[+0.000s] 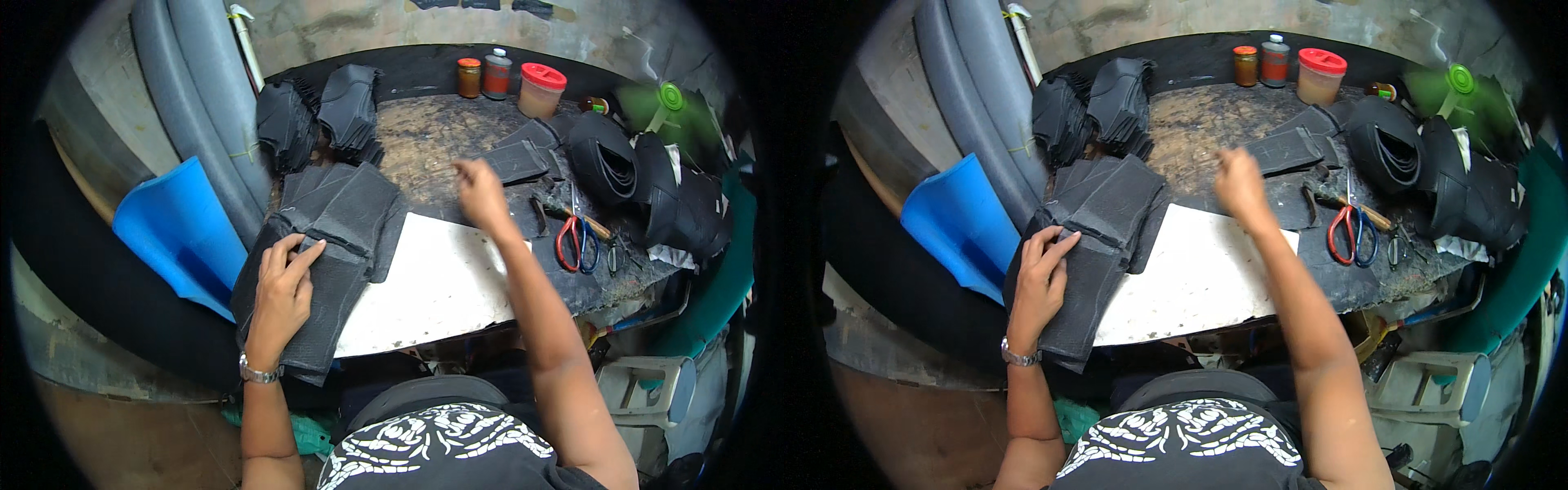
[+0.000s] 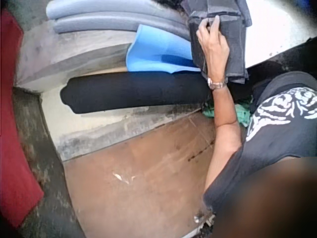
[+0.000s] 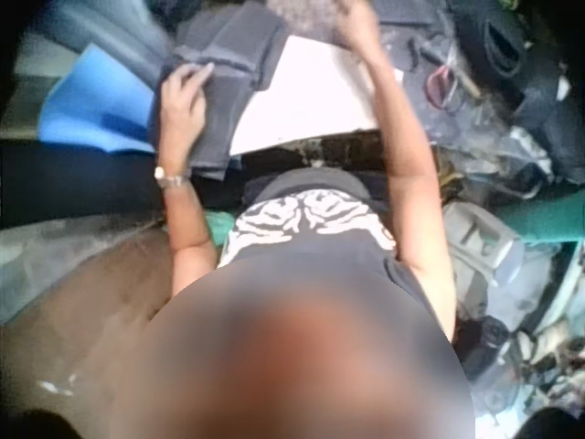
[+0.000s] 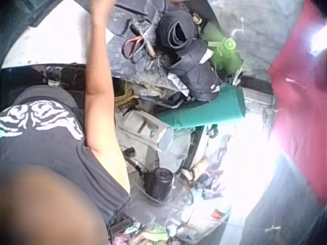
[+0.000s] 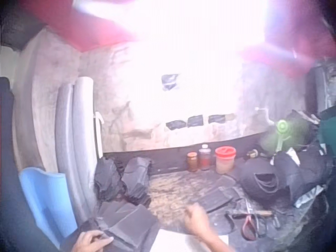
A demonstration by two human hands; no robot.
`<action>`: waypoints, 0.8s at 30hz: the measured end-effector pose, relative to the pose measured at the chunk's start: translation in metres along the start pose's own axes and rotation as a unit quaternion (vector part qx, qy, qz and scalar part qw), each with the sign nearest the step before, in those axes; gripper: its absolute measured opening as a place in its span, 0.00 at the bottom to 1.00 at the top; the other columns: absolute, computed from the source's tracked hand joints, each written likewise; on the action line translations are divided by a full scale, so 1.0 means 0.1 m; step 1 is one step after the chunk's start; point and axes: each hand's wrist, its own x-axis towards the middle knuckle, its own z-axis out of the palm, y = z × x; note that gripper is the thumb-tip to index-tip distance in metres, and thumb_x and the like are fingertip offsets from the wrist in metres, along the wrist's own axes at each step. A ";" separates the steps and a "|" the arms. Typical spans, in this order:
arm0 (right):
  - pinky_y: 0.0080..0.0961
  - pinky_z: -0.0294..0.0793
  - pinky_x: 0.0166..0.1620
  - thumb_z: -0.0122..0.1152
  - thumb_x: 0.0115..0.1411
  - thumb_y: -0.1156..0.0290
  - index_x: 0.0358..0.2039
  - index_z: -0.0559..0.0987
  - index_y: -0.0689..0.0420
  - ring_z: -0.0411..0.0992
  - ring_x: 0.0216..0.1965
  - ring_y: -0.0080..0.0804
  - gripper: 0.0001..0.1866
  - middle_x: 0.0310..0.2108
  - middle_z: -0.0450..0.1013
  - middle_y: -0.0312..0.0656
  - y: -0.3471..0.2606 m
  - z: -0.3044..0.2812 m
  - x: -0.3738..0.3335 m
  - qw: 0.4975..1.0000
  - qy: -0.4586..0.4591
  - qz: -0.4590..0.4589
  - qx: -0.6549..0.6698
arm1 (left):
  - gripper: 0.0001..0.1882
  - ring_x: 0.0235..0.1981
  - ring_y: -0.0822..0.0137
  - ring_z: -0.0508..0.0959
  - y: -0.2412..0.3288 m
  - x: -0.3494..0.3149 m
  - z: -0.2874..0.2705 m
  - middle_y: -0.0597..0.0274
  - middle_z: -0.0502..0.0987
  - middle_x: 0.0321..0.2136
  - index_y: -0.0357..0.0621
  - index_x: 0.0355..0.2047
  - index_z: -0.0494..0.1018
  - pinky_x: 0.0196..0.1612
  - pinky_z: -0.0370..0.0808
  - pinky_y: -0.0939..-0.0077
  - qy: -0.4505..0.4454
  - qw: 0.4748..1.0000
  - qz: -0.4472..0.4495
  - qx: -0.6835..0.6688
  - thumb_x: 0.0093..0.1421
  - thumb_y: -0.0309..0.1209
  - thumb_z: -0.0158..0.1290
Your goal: The person repeatedly picks up black rubber pieces from a workbench, turns them over, and places them into a growing stack. The person also moves a small pile of similar pieces to the side and continues handling individual pieces one at a time.
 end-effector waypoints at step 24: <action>0.25 0.62 0.59 0.45 0.66 0.78 0.56 0.71 0.59 0.68 0.55 0.34 0.18 0.53 0.71 0.45 1.04 -0.21 0.14 0.981 -0.053 0.034 0.183 | 0.18 0.50 0.46 0.72 0.55 1.74 2.36 0.45 0.72 0.48 0.35 0.51 0.70 0.53 0.69 0.57 -0.075 0.986 -0.017 -0.147 0.62 0.29 0.50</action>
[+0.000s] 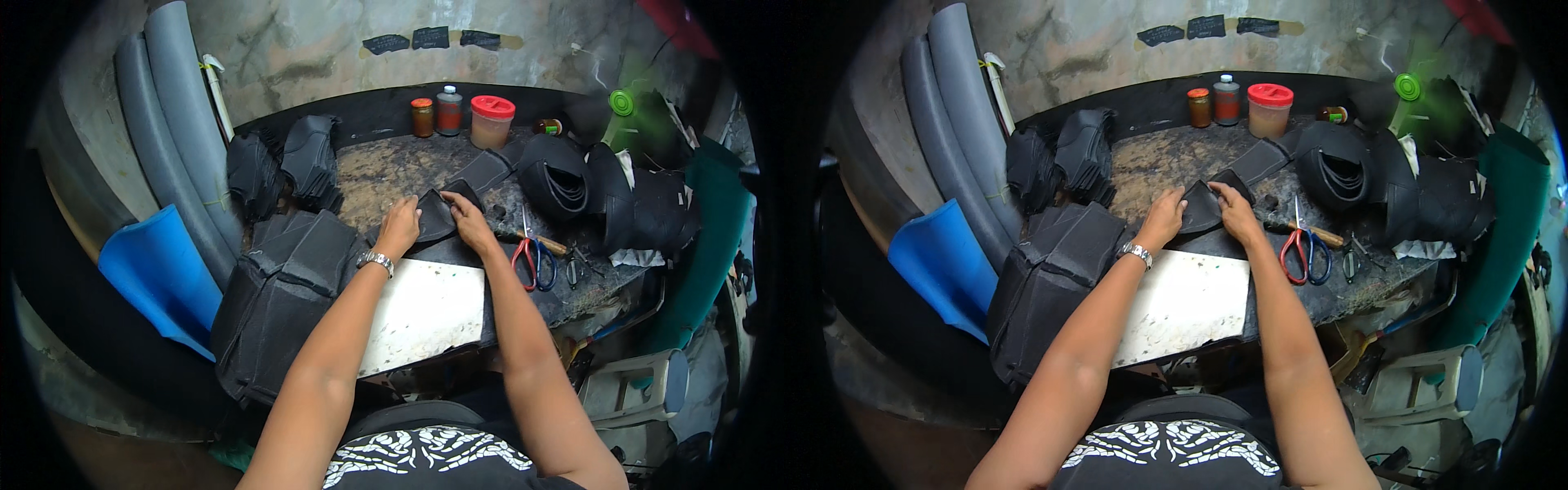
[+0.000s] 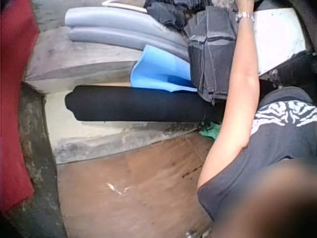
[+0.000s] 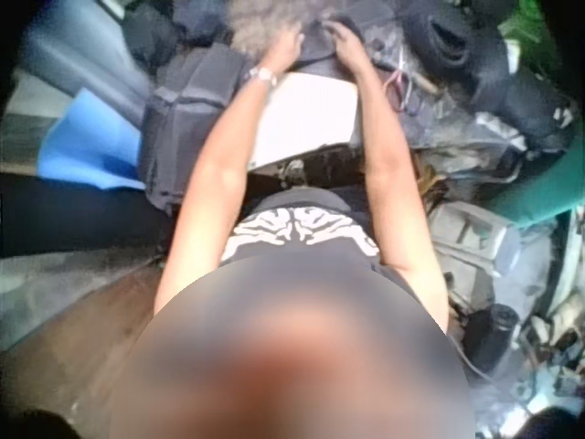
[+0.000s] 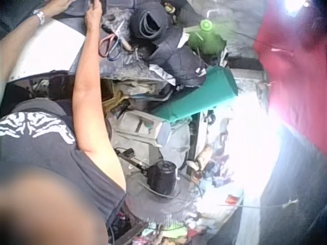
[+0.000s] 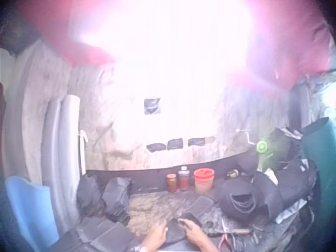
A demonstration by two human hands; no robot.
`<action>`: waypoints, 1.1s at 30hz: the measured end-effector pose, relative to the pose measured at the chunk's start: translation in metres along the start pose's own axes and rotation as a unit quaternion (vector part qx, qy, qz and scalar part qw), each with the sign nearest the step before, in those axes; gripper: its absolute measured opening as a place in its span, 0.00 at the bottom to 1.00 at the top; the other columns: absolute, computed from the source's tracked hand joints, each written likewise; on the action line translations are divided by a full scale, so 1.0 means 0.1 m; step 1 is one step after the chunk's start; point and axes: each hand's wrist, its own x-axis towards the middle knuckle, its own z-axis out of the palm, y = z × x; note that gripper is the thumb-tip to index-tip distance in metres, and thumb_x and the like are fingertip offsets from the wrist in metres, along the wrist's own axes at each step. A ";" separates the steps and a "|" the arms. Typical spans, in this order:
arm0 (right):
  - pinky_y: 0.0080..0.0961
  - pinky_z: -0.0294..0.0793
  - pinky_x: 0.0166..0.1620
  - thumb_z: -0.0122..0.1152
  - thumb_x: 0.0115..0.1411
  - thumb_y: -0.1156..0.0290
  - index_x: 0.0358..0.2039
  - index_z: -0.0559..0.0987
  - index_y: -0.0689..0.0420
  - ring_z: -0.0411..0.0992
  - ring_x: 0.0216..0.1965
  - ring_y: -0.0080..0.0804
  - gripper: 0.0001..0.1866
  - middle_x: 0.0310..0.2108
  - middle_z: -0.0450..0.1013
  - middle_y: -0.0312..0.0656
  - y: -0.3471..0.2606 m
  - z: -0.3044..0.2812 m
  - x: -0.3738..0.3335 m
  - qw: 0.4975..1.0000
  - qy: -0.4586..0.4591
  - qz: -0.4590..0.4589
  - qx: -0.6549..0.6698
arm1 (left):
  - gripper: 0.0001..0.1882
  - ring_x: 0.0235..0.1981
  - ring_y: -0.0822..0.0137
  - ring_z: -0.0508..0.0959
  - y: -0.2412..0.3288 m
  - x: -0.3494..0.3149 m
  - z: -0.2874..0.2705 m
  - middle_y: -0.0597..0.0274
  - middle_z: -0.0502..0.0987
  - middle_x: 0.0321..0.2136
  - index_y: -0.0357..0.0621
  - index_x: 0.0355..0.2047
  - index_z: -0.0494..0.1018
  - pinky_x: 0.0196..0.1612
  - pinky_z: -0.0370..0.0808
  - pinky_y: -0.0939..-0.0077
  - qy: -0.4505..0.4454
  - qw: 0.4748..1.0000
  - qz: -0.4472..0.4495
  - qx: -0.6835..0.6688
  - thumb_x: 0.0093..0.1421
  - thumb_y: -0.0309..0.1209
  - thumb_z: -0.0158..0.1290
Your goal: The person repeatedly picks up black rubber pieces from a workbench, turns them over, and places them into a growing stack. The person also moves a small pile of similar pieces to the side and continues handling individual pieces one at a time.
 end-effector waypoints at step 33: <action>0.34 0.71 0.43 0.46 0.67 0.64 0.38 0.79 0.64 0.73 0.38 0.48 0.18 0.36 0.73 0.51 -0.34 -0.01 -0.25 0.968 0.206 -0.128 -0.067 | 0.26 0.31 0.79 0.69 0.69 -1.43 -1.21 0.61 0.68 0.47 0.41 0.53 0.65 0.39 0.68 0.86 -0.032 0.841 -0.074 -0.535 0.53 0.20 0.53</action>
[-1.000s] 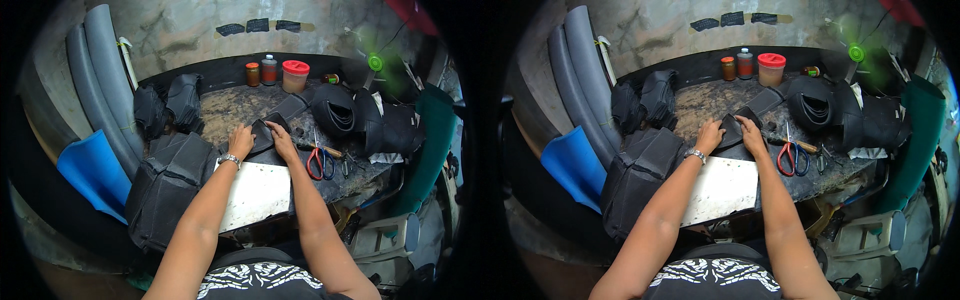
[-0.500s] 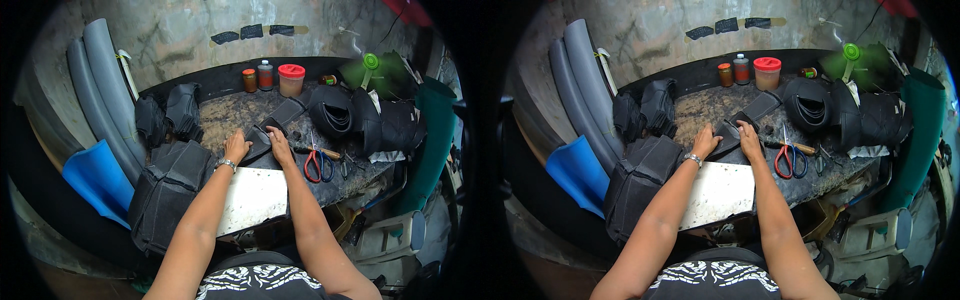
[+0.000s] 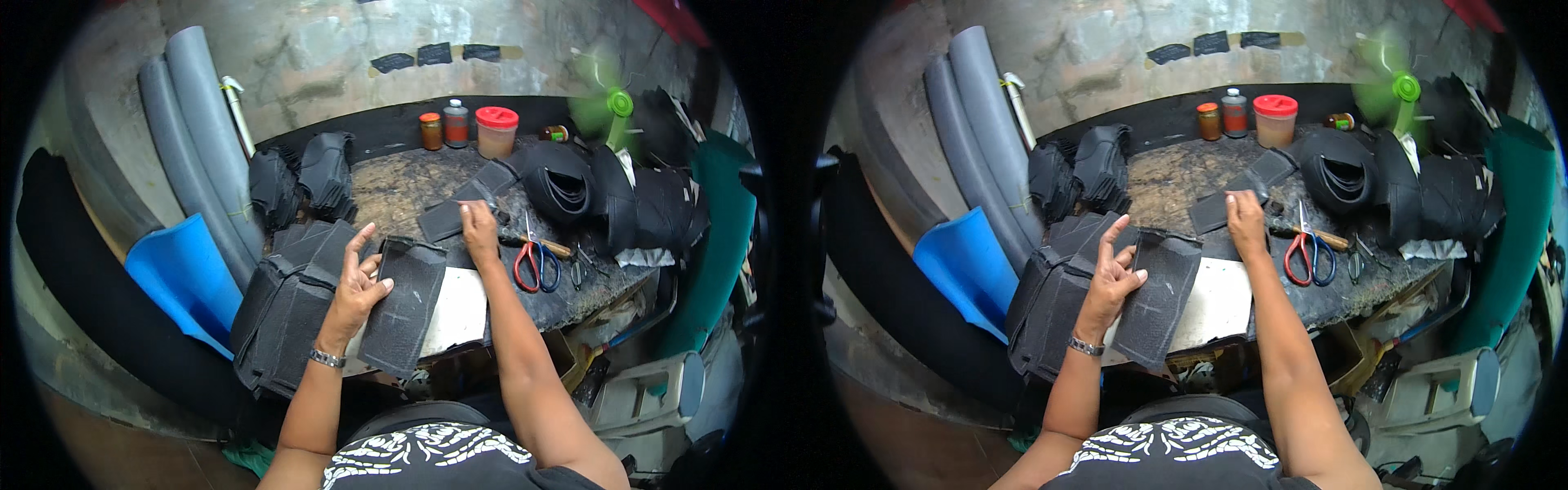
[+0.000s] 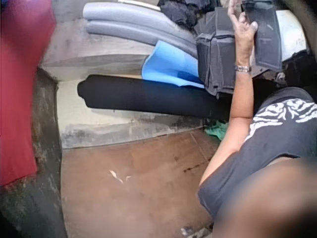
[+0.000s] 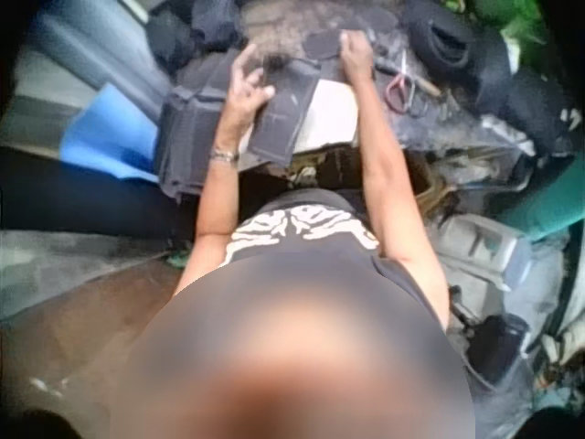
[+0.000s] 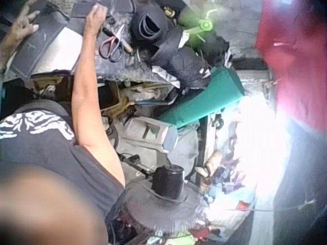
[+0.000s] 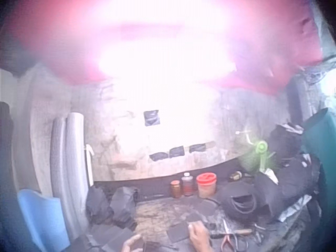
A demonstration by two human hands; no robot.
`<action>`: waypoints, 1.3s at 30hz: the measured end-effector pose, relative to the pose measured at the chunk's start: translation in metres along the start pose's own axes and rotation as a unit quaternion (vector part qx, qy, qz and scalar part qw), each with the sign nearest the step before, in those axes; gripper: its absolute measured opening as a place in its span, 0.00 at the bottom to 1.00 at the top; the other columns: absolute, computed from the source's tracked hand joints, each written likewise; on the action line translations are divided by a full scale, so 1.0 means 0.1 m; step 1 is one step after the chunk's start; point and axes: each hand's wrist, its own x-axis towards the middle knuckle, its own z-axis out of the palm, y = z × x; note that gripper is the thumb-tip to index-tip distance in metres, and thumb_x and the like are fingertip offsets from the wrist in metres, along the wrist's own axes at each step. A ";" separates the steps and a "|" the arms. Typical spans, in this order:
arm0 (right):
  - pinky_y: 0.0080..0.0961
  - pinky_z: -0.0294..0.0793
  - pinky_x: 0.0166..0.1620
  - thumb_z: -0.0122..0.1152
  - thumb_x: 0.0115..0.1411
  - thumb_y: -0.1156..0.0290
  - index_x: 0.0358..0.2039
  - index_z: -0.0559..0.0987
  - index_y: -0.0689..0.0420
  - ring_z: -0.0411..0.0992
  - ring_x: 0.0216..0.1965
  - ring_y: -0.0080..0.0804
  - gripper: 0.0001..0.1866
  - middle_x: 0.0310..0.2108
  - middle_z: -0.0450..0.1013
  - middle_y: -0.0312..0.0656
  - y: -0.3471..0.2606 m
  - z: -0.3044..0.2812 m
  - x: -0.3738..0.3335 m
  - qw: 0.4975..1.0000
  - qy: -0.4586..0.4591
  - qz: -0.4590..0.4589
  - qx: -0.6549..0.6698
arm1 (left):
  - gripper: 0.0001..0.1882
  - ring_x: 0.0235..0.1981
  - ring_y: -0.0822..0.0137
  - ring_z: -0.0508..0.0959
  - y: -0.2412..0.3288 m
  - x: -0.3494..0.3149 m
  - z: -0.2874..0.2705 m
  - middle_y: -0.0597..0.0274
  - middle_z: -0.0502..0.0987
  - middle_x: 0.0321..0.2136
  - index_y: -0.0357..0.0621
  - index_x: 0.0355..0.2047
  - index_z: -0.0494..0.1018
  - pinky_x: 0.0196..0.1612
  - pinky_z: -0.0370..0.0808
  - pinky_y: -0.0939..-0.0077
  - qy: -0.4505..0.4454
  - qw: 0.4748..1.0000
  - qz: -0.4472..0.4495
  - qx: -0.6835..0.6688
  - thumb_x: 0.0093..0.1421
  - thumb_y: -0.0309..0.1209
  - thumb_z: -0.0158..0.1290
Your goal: The person repeatedly picks up black rubber pieces from a workbench, turns them over, and places them into a growing stack. The person also moves a small pile of similar pieces to the side and continues handling individual pieces one at a time.
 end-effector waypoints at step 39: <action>0.21 0.73 0.45 0.59 0.62 0.71 0.42 0.78 0.62 0.75 0.37 0.21 0.11 0.38 0.78 0.39 -1.55 -0.45 -0.75 0.723 -0.220 0.343 0.558 | 0.30 0.44 0.71 0.78 -0.06 -0.25 -0.04 0.56 0.77 0.44 0.36 0.61 0.60 0.49 0.74 0.82 0.001 0.984 0.014 -0.177 0.59 0.21 0.56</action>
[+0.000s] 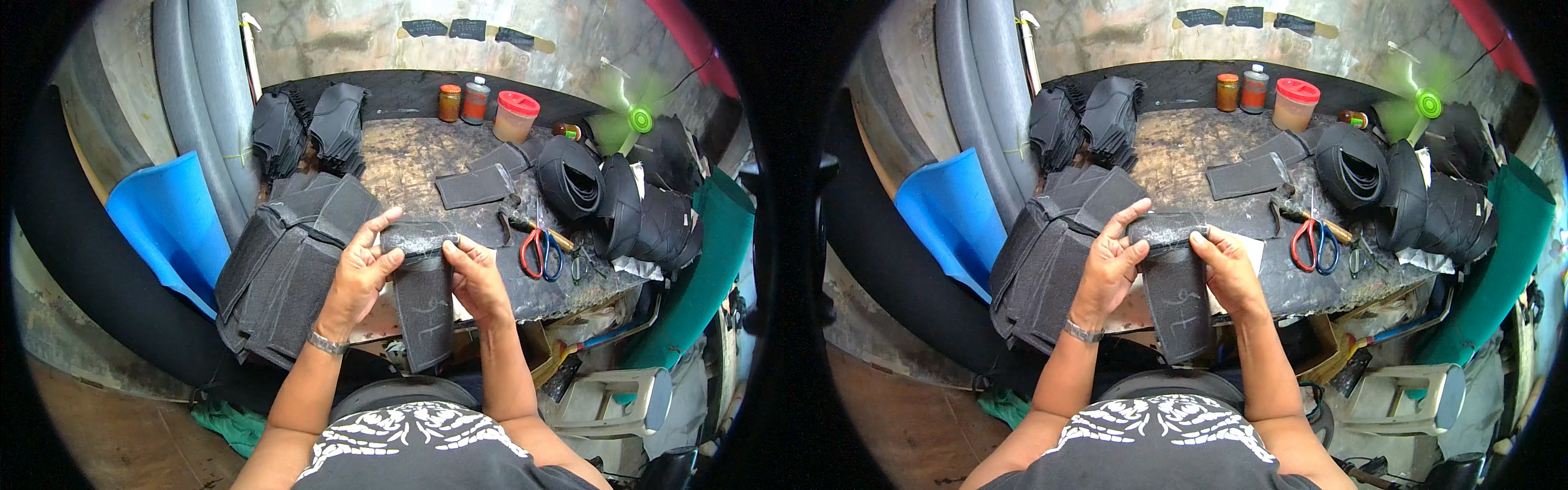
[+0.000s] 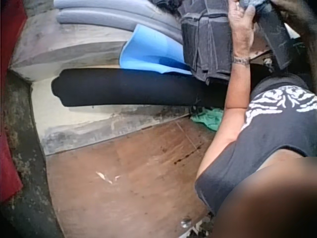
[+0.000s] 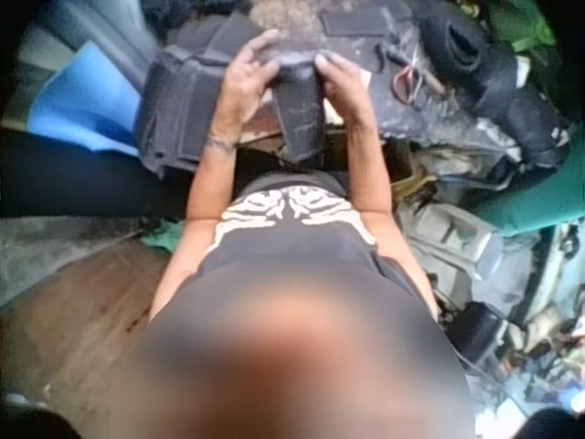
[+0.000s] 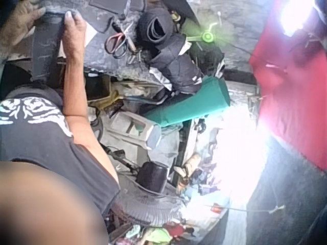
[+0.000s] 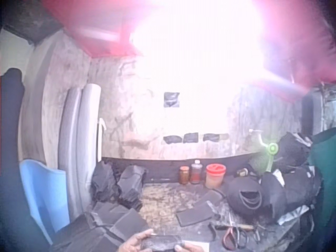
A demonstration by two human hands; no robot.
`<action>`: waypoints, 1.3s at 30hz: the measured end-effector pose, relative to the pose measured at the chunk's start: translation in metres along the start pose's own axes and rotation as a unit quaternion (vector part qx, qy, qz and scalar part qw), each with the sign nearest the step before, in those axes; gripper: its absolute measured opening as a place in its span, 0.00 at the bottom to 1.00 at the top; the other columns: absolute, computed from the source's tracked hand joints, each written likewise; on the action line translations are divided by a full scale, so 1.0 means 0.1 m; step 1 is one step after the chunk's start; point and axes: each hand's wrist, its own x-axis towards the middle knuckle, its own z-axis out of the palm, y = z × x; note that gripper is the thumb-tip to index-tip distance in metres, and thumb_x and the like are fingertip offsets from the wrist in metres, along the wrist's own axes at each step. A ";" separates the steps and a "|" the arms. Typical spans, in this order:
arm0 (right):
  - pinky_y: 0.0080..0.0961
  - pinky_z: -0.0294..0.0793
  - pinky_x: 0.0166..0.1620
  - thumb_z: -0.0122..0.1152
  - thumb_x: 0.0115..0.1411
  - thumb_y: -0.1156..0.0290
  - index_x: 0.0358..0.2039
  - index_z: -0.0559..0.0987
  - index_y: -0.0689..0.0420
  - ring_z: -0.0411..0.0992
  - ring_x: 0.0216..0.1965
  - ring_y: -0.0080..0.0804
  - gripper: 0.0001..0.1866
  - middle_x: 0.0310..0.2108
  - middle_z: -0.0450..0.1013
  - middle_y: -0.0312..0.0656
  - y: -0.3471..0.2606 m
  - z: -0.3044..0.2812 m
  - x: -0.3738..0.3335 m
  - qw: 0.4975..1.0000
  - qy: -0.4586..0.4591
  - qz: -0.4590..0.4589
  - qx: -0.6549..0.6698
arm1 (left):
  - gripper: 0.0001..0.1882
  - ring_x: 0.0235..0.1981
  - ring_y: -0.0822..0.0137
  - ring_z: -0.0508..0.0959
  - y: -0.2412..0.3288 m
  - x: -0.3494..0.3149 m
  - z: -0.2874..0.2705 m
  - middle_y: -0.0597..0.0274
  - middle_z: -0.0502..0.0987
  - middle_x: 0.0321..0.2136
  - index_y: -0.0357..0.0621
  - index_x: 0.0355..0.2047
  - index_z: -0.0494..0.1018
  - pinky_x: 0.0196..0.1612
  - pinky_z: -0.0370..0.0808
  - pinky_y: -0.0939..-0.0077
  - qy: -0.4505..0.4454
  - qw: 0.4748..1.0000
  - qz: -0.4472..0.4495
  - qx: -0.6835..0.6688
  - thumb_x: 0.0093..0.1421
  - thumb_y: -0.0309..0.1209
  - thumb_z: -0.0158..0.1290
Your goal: The person repeatedly picks up black rubber pieces from a workbench, turns them over, and places them into a growing stack. The person also moves a small pile of similar pieces to the side and continues handling individual pieces one at a time.
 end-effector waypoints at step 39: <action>0.27 0.74 0.44 0.57 0.55 0.84 0.52 0.73 0.61 0.73 0.37 0.36 0.22 0.37 0.68 0.47 -0.83 -0.17 0.33 0.774 0.066 -0.300 -0.555 | 0.17 0.41 0.49 0.76 -0.03 0.77 0.38 0.46 0.73 0.39 0.32 0.47 0.71 0.46 0.72 0.61 0.059 0.721 0.287 0.628 0.57 0.26 0.55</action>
